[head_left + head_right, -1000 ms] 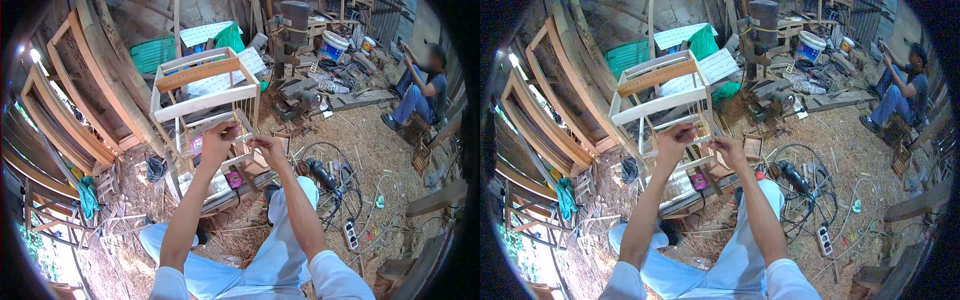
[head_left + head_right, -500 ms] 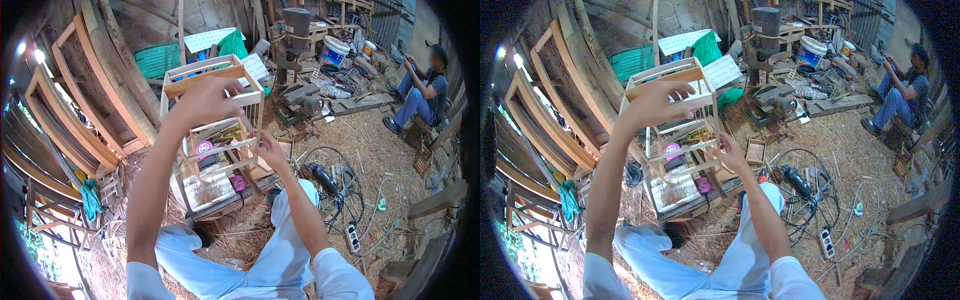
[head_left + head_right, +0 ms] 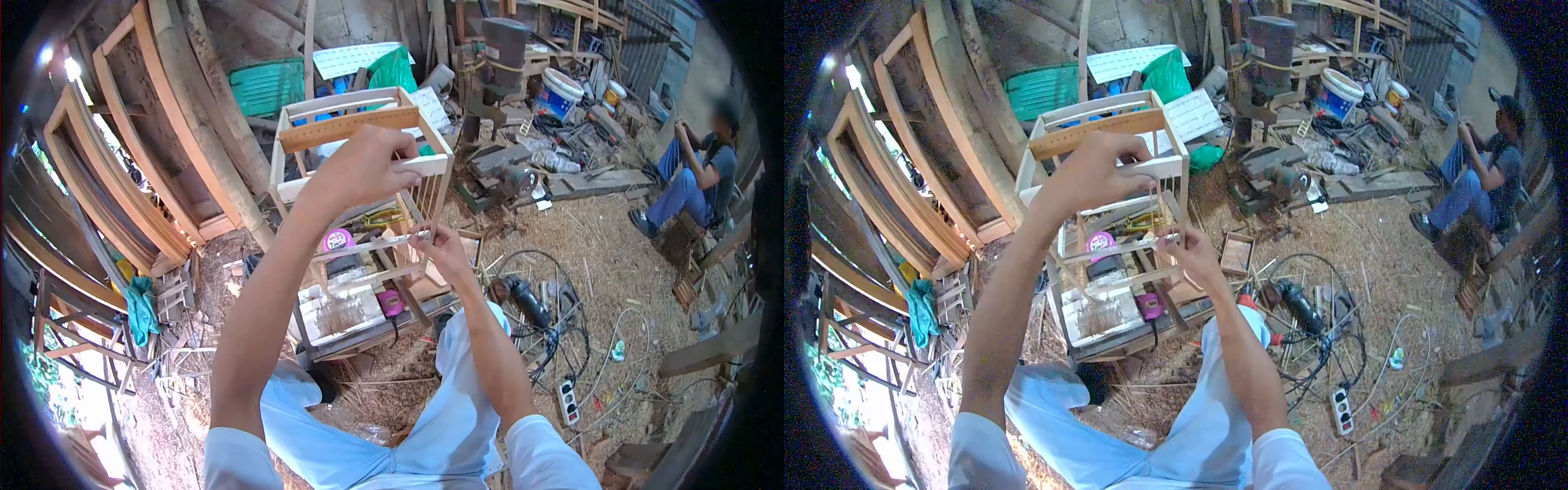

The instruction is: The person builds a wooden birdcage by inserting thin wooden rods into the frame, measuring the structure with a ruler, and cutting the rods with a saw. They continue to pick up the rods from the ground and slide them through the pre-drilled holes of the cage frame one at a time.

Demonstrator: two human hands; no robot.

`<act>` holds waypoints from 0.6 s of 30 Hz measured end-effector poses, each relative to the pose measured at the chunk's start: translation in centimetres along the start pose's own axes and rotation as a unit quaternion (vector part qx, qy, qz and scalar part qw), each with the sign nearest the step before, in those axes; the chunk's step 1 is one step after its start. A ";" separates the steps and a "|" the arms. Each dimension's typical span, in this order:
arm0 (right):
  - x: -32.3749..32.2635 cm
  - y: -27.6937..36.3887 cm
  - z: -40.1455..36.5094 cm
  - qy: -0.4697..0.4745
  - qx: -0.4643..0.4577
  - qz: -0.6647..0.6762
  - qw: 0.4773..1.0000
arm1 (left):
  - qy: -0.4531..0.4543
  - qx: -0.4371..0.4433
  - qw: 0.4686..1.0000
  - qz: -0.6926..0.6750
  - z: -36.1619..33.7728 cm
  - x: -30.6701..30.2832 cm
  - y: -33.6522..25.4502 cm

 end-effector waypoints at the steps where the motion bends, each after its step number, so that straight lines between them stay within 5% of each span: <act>1: 0.1 0.2 0.0 0.005 -0.001 0.000 1.000 | 0.011 0.010 1.000 0.009 0.1 0.1 0.3; 2: 0.3 0.2 -0.1 0.012 0.001 0.001 1.000 | 0.008 0.003 1.000 0.011 0.2 0.3 0.3; 4: 0.4 0.5 -0.8 -0.013 -0.038 -0.019 0.999 | -0.194 0.193 0.962 0.012 -1.0 -0.2 -1.1; 7: -0.8 0.0 -1.8 -0.056 -0.055 -0.011 0.997 | -0.300 0.232 0.924 0.049 -5.1 -1.8 -2.9; 9: -1.7 0.0 -2.6 -0.101 -0.074 0.015 0.992 | -0.344 0.147 0.927 -0.003 -10.4 -1.9 -3.1; 11: -2.9 -0.2 -3.6 -0.180 -0.141 -0.151 0.962 | -0.312 -0.012 0.947 -0.069 -16.3 0.4 0.1; 14: -3.1 -1.0 -5.0 -0.195 -0.189 -0.233 0.934 | -0.333 -0.208 0.906 -0.161 -24.6 8.1 6.1; 18: 0.7 0.4 -7.8 -0.104 -0.290 -0.358 0.882 | -0.244 -0.365 0.855 -0.277 -33.4 17.1 10.0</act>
Point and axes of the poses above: each hand's wrist, its own z-axis towards the middle knuckle, its own x-axis out of the palm, y = z × x, the point moved 3 cm from there along z, towards the middle knuckle, and after that the axes turned 3 degrees about -x, right-handed, at the moved point
